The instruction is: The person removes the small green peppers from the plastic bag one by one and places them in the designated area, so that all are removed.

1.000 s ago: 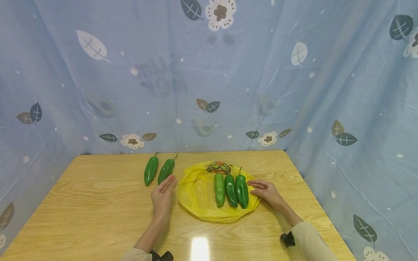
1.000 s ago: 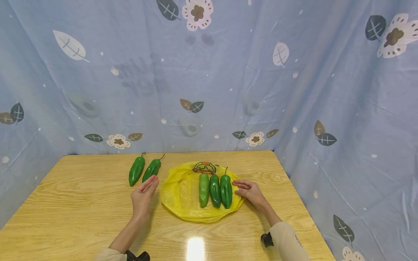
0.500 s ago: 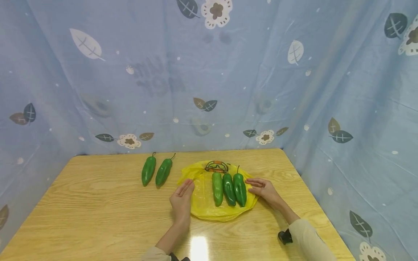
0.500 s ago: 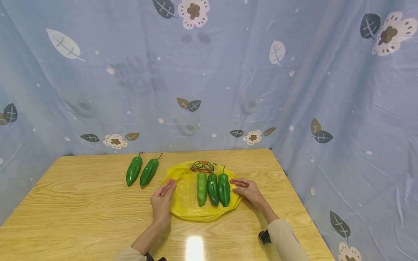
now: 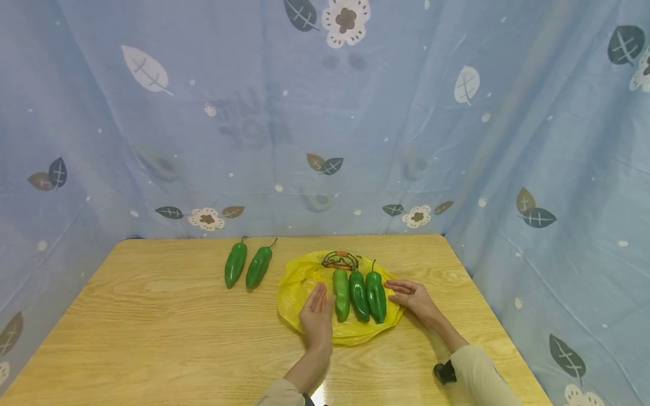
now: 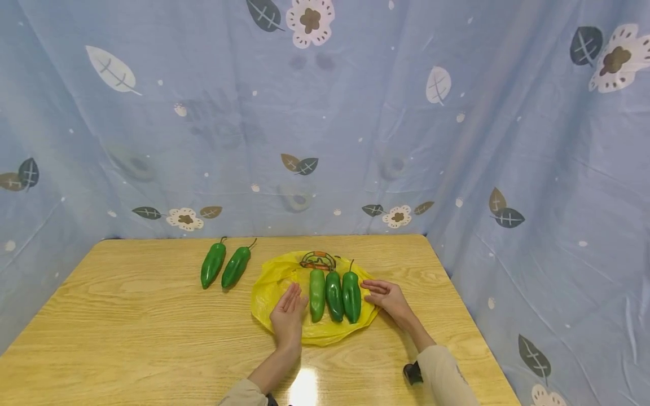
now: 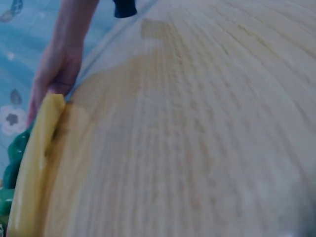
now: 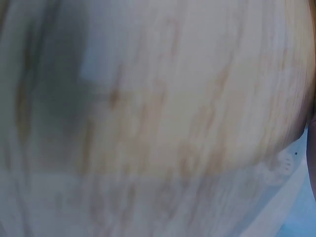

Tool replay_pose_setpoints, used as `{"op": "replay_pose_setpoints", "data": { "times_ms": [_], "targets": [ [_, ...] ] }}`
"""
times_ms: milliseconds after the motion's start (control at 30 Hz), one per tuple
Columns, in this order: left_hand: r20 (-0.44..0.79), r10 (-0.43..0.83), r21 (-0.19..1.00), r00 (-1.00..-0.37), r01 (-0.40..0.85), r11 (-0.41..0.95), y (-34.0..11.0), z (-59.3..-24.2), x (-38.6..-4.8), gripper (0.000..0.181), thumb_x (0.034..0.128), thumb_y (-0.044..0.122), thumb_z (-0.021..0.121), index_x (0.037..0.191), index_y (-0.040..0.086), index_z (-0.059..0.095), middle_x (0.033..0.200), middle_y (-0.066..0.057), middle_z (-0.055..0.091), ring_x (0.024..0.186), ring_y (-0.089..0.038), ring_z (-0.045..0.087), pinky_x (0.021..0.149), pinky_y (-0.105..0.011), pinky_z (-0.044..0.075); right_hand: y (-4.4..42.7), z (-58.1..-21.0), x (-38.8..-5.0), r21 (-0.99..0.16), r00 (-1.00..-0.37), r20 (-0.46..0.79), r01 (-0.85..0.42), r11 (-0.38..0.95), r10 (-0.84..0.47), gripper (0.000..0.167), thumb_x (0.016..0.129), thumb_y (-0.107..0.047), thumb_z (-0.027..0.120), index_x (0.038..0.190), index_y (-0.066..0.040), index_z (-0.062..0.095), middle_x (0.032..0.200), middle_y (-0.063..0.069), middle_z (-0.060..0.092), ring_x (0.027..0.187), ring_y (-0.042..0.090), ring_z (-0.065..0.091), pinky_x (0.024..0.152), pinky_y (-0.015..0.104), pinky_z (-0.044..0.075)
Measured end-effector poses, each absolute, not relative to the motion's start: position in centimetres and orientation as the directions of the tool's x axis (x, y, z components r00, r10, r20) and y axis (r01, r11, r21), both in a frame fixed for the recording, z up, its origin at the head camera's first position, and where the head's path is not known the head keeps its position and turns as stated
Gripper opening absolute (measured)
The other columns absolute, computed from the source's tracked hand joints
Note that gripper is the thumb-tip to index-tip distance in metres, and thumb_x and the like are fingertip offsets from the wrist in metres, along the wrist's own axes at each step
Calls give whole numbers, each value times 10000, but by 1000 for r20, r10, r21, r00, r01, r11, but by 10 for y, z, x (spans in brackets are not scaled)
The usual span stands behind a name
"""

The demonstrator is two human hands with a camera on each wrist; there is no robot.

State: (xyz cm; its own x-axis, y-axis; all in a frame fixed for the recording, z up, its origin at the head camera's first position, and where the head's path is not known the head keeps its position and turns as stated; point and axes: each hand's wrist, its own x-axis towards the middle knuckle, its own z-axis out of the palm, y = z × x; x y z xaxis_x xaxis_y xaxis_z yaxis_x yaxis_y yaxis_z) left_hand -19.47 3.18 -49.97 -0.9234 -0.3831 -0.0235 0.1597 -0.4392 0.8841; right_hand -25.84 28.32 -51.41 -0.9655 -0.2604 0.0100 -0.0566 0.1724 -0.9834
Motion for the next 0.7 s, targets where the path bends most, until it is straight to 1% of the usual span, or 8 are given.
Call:
{"op": "replay_pose_setpoints", "data": {
  "times_ms": [167,333,500,633,700],
  "targets": [
    [-56,-364,914,-930,99,-392,38,-509,-196,587,840,-48,680,1378,-50,447,1434,-186,438,1336,-325,401,1062,-289,389,283,-515,-259,-984,-965,15,-61,168,-262,451,882,-6,660,1284,135,511,1258,233,591,1056,72,625,869,202,538],
    [-50,-357,950,-933,66,-304,42,-515,-195,624,826,-26,707,1388,-47,436,1451,-171,420,1347,-336,377,1065,-302,381,282,-513,-258,-986,-961,15,-60,158,-275,467,887,-18,660,1299,132,499,1294,299,534,1088,90,612,872,189,531],
    [-62,-332,977,-941,11,-214,46,-513,-195,700,796,5,744,1406,-50,404,1467,-186,387,1350,-365,356,1077,-358,374,281,-510,-258,-987,-963,2,-45,155,-270,481,878,-17,669,1303,129,497,1305,312,518,1090,83,605,868,181,529],
    [-64,-309,983,-949,-7,-182,49,-509,-192,743,781,-27,746,1418,-73,367,1482,-217,345,1356,-400,320,1088,-419,360,282,-512,-259,-988,-961,1,-43,146,-275,481,879,-10,666,1303,134,492,1302,316,517,1097,122,616,869,192,533],
    [-60,-302,985,-952,-7,-173,49,-509,-192,742,782,-35,743,1419,-76,364,1483,-224,342,1357,-403,317,1088,-421,359,282,-513,-259,-989,-960,0,-42,144,-280,479,883,-9,662,1306,135,489,1305,314,516,1118,160,611,875,199,533]
  ]
}}
